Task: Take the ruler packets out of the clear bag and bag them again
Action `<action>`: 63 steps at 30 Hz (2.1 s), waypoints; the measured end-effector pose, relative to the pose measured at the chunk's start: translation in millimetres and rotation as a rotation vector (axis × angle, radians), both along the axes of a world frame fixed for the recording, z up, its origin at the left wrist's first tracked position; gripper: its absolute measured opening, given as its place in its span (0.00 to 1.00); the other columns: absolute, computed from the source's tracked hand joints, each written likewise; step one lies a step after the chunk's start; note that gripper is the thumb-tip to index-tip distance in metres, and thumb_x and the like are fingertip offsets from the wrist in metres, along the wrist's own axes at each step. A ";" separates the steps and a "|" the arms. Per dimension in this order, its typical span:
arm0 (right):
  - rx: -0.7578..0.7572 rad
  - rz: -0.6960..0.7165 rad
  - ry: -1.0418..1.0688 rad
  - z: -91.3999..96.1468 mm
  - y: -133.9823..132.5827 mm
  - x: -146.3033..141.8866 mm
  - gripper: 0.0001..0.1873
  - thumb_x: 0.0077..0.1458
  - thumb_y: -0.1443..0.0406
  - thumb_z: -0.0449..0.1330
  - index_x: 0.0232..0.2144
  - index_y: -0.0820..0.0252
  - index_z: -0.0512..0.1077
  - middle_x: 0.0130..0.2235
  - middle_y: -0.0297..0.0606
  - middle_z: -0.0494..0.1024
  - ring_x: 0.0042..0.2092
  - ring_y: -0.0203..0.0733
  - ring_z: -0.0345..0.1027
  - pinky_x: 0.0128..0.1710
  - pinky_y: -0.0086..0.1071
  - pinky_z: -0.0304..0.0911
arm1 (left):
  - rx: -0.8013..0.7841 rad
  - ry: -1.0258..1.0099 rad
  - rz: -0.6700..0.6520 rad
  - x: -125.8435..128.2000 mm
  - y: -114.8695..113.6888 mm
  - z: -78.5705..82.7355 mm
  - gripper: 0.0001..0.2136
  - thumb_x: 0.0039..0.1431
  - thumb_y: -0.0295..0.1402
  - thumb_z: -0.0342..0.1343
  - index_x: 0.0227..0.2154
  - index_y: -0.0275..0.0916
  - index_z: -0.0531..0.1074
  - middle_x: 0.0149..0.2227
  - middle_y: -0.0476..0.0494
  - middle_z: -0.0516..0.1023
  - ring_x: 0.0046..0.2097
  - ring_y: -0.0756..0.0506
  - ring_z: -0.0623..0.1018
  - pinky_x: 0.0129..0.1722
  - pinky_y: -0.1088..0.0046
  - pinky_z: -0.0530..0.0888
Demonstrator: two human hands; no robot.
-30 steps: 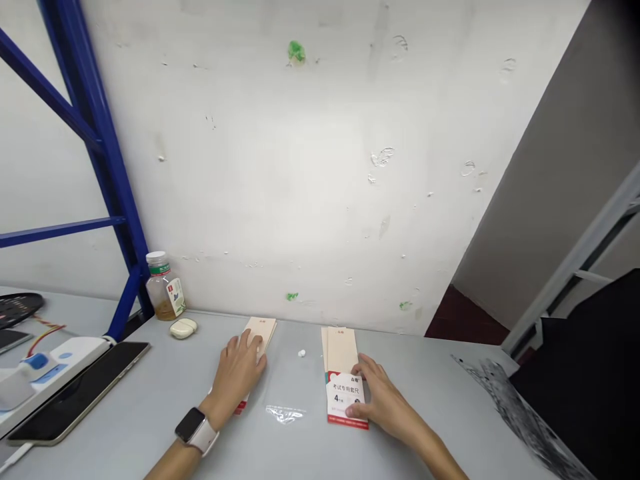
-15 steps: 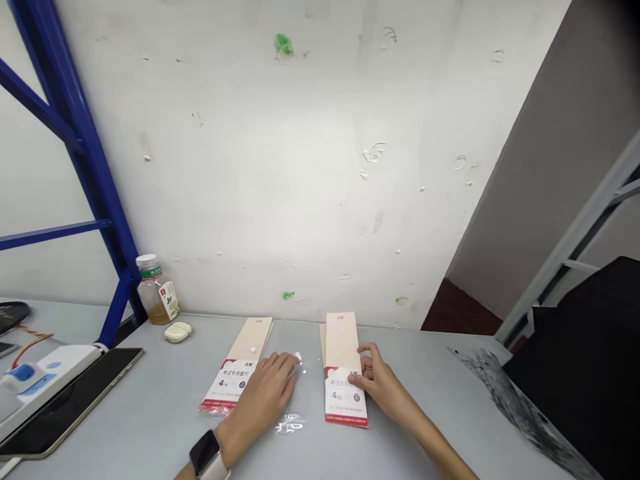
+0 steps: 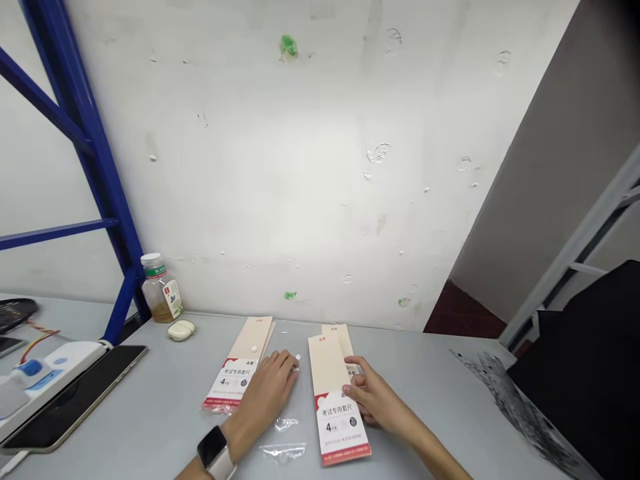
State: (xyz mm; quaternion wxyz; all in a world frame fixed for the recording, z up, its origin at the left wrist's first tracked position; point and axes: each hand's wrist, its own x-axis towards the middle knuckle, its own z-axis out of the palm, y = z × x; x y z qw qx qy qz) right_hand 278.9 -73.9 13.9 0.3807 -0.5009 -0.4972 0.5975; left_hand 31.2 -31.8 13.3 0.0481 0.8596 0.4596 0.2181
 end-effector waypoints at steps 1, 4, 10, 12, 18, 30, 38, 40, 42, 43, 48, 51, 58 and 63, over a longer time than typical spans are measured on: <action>0.003 -0.009 -0.010 0.5 -0.1 0.3 0.27 0.49 0.54 0.64 0.49 0.49 0.60 0.26 0.21 0.61 0.19 0.26 0.47 0.17 0.24 0.40 | -0.002 -0.016 -0.002 0.2 -0.6 1.2 0.11 0.68 0.31 0.41 0.39 0.42 0.69 0.40 0.45 0.75 0.41 0.42 0.74 0.41 0.62 0.71; 0.020 0.001 -0.058 0.8 1.0 2.0 0.27 0.50 0.55 0.63 0.50 0.52 0.59 0.23 0.20 0.63 0.17 0.27 0.50 0.16 0.24 0.45 | -0.018 -0.088 -0.025 1.5 -3.9 4.6 0.12 0.69 0.33 0.40 0.39 0.43 0.69 0.39 0.45 0.75 0.40 0.42 0.75 0.40 0.63 0.71; 0.058 0.028 -0.057 -2.1 4.4 0.9 0.29 0.50 0.54 0.62 0.51 0.57 0.60 0.19 0.18 0.66 0.15 0.29 0.56 0.16 0.26 0.54 | -0.093 -0.123 -0.114 7.2 -10.6 6.5 0.10 0.70 0.34 0.40 0.39 0.44 0.67 0.39 0.47 0.74 0.39 0.44 0.75 0.38 0.67 0.71; 0.053 0.019 -0.037 -2.1 4.6 -1.0 0.30 0.48 0.54 0.63 0.51 0.58 0.61 0.19 0.19 0.67 0.16 0.30 0.57 0.16 0.26 0.55 | -0.104 -0.113 -0.120 8.5 -10.7 4.7 0.10 0.70 0.34 0.40 0.39 0.44 0.66 0.39 0.47 0.74 0.40 0.44 0.75 0.38 0.67 0.71; 0.024 0.029 0.040 -2.6 2.8 -7.7 0.33 0.46 0.53 0.66 0.51 0.59 0.61 0.24 0.22 0.70 0.19 0.33 0.65 0.18 0.29 0.63 | -0.121 -0.081 -0.085 9.0 -7.3 -3.5 0.09 0.70 0.34 0.40 0.37 0.43 0.65 0.38 0.48 0.73 0.38 0.45 0.74 0.36 0.68 0.70; 0.006 -0.016 0.123 -6.2 -4.1 -36.3 0.31 0.41 0.55 0.69 0.46 0.57 0.65 0.29 0.25 0.71 0.23 0.36 0.73 0.27 0.35 0.74 | -0.044 -0.054 -0.124 13.3 -5.9 -10.5 0.09 0.70 0.32 0.41 0.37 0.43 0.66 0.37 0.47 0.73 0.35 0.45 0.74 0.34 0.68 0.68; 0.000 -0.029 0.146 -10.2 -7.5 -48.0 0.30 0.43 0.56 0.69 0.47 0.57 0.64 0.31 0.26 0.71 0.25 0.38 0.75 0.30 0.38 0.75 | 0.096 0.053 -0.158 19.0 -11.3 -3.5 0.12 0.71 0.30 0.38 0.37 0.42 0.67 0.37 0.46 0.73 0.36 0.45 0.73 0.37 0.66 0.67; 0.000 -0.029 0.161 -10.0 -9.1 -50.5 0.31 0.43 0.56 0.69 0.47 0.57 0.64 0.31 0.27 0.70 0.27 0.39 0.75 0.31 0.40 0.76 | 0.137 0.077 -0.168 19.9 -10.7 -4.4 0.14 0.72 0.30 0.37 0.37 0.41 0.67 0.37 0.45 0.73 0.37 0.44 0.73 0.37 0.66 0.67; 0.002 -0.025 0.172 -8.0 -10.8 -52.8 0.31 0.43 0.55 0.69 0.47 0.56 0.64 0.31 0.26 0.70 0.27 0.39 0.75 0.32 0.40 0.76 | 0.165 0.104 -0.178 20.1 -9.8 -5.4 0.15 0.72 0.30 0.36 0.37 0.41 0.68 0.37 0.45 0.73 0.38 0.44 0.73 0.37 0.65 0.67; 0.007 -0.021 0.172 -6.7 -11.6 -53.9 0.30 0.43 0.54 0.69 0.47 0.56 0.64 0.30 0.26 0.70 0.27 0.39 0.75 0.32 0.40 0.75 | 0.174 0.116 -0.180 20.1 -9.4 -5.6 0.15 0.72 0.30 0.35 0.37 0.41 0.68 0.37 0.44 0.73 0.38 0.43 0.73 0.37 0.65 0.66; 0.051 0.011 0.162 -4.6 -12.4 -57.9 0.33 0.45 0.50 0.67 0.49 0.56 0.62 0.26 0.24 0.71 0.22 0.36 0.70 0.24 0.33 0.70 | 0.167 0.106 -0.161 19.8 -10.9 -0.8 0.15 0.71 0.29 0.36 0.37 0.41 0.68 0.37 0.45 0.73 0.37 0.43 0.73 0.36 0.65 0.66; 0.072 -0.006 0.169 -8.1 -9.9 -57.9 0.34 0.46 0.51 0.67 0.51 0.55 0.61 0.27 0.24 0.71 0.20 0.34 0.68 0.19 0.30 0.66 | 0.119 0.014 -0.142 19.4 -12.1 4.1 0.11 0.71 0.31 0.40 0.37 0.42 0.68 0.37 0.47 0.74 0.37 0.44 0.73 0.37 0.65 0.67; 0.145 -0.102 0.238 -4.7 -5.6 -51.4 0.32 0.47 0.54 0.66 0.52 0.55 0.61 0.28 0.25 0.69 0.21 0.32 0.65 0.19 0.29 0.64 | 0.071 -0.381 0.040 12.3 -3.6 10.0 0.05 0.65 0.33 0.47 0.40 0.43 0.67 0.45 0.43 0.71 0.46 0.41 0.72 0.46 0.60 0.72; 0.163 -0.043 0.236 -4.7 -5.7 -50.0 0.33 0.49 0.55 0.66 0.54 0.55 0.61 0.30 0.29 0.71 0.25 0.35 0.68 0.23 0.32 0.67 | -0.182 -0.719 0.037 5.9 9.0 5.3 0.03 0.60 0.32 0.48 0.36 0.43 0.65 0.47 0.43 0.69 0.39 0.45 0.76 0.36 0.67 0.77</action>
